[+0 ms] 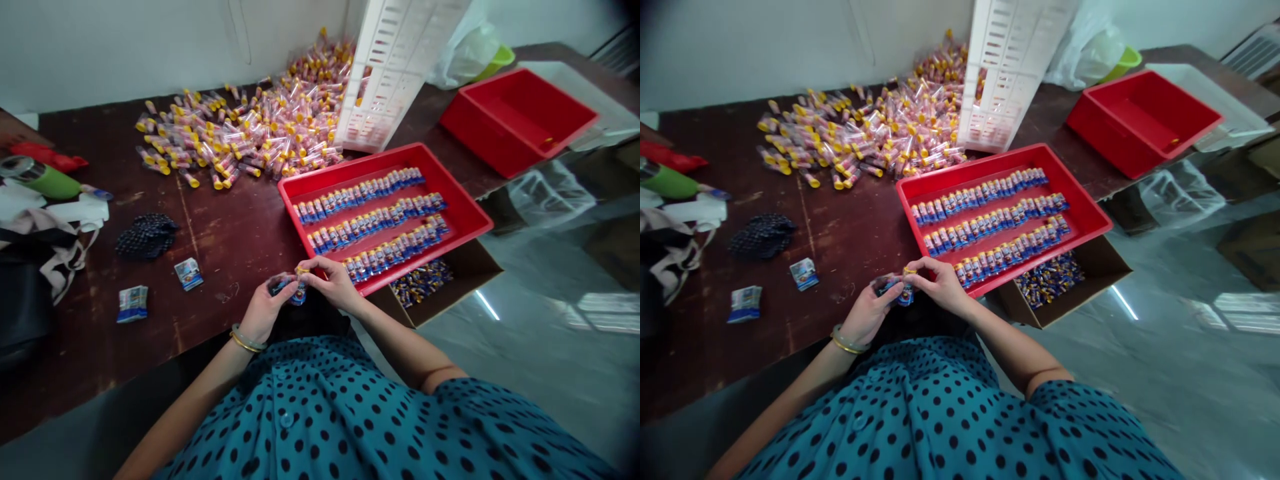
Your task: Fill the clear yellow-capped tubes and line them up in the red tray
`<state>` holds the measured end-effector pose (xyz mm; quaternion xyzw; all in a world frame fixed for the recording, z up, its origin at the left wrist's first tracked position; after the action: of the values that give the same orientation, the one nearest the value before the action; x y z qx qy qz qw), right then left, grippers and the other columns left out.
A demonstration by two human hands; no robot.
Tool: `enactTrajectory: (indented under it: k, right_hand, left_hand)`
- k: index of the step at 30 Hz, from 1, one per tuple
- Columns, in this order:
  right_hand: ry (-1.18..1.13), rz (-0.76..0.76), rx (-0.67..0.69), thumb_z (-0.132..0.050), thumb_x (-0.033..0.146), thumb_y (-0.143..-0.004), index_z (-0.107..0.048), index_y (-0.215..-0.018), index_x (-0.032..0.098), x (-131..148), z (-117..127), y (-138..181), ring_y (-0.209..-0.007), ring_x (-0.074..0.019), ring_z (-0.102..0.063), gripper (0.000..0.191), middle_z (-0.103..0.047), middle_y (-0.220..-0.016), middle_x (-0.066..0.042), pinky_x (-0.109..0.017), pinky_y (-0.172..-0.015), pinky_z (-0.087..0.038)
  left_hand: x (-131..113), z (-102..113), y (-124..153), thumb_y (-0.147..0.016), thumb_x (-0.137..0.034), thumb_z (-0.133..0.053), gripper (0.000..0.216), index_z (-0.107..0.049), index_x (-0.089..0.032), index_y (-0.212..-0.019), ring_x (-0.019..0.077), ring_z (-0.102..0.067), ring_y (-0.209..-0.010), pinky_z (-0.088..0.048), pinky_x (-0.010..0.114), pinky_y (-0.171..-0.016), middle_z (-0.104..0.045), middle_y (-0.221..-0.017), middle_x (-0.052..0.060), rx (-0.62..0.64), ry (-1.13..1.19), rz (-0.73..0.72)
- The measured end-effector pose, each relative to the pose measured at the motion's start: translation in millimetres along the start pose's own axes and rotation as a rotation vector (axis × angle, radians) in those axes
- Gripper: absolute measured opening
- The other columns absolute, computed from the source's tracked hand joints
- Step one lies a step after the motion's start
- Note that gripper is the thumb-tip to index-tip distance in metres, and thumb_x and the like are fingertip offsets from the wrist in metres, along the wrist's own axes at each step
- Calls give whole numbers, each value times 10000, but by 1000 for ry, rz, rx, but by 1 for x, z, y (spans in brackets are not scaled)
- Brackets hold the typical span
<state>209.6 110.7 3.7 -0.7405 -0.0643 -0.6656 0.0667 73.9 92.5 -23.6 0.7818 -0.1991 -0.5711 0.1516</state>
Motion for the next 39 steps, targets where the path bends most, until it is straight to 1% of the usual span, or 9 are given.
enactTrajectory:
  k: [3,5,9,12,15,21,27,35,39]
  right_hand:
    - [-44,-22,-41,-699,467,-808,-645,-899,197,1,19,-7,-865,-166,-637,290,-678,-915,-34,-313,-835,-520]
    - [19,15,-138,-662,499,-827,-609,-962,213,11,64,-21,-827,-156,-630,321,-661,-896,-28,-294,-797,-521]
    - [471,84,-491,-524,499,-904,-485,-1223,224,66,232,-42,-804,-147,-614,423,-653,-931,-37,-283,-781,-495]
    - [1111,-315,-716,-421,358,-965,-488,-1259,174,91,360,-31,-982,-180,-598,354,-661,-1076,-103,-275,-871,-436]
    - [1224,-555,-713,-582,223,-882,-518,-1212,79,81,425,-14,-981,-232,-596,366,-663,-1091,-194,-296,-850,-412]
    - [1278,-709,-605,-656,373,-869,-539,-1157,58,24,448,-5,-989,-223,-611,443,-650,-1147,-221,-263,-795,-421]
    - [1323,-777,-529,-707,482,-799,-520,-1248,58,1,461,-10,-1084,-268,-619,645,-632,-1232,-216,-278,-834,-449]
    - [1378,-836,-529,-710,517,-781,-696,-981,53,15,461,2,-1030,-307,-671,506,-710,-1046,-221,-312,-853,-480]
    - [1387,-711,-629,-531,478,-923,-654,-1126,28,53,448,-6,-1076,-295,-657,509,-676,-1135,-263,-333,-886,-477]
  left_hand:
    - [-4,-10,-1,-635,-390,-846,425,-741,-145,-966,172,-659,-721,-546,279,-655,-746,-887,74,46,-53,31]
    - [-6,-12,0,-678,-417,-811,452,-733,-153,-1036,186,-669,-740,-554,276,-651,-750,-918,94,78,-99,54]
    - [-3,9,-4,-630,-416,-837,509,-726,-203,-1079,210,-676,-826,-578,254,-676,-753,-904,62,31,-137,105]
    - [4,28,-5,-574,-419,-867,560,-725,-216,-1076,216,-675,-845,-587,229,-664,-755,-901,52,0,-144,150]
    - [9,44,-2,-563,-415,-874,593,-712,-224,-1100,206,-681,-826,-591,213,-656,-757,-916,45,-38,-132,194]
    - [10,57,-3,-511,-405,-894,604,-725,-222,-1062,198,-688,-781,-593,193,-642,-762,-872,32,-97,-79,217]
    - [6,59,-7,-554,-404,-877,571,-725,-221,-1073,195,-687,-842,-593,181,-680,-761,-911,40,-78,-88,206]
    - [13,68,-7,-559,-403,-877,570,-723,-225,-1079,195,-687,-837,-593,187,-678,-757,-904,41,-77,-67,218]
    - [20,70,-9,-583,-400,-868,514,-726,-212,-1040,215,-683,-872,-596,224,-686,-750,-931,56,-54,-41,217]
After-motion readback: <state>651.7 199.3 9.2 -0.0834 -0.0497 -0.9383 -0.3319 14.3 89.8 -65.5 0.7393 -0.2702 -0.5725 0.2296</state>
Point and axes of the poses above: each hand's wrist, its own y-axis away from the middle knuckle, its own z-axis out of the back of the hand, x = y × z, the point moved 9 cm from there along -y, towards the middle knuckle
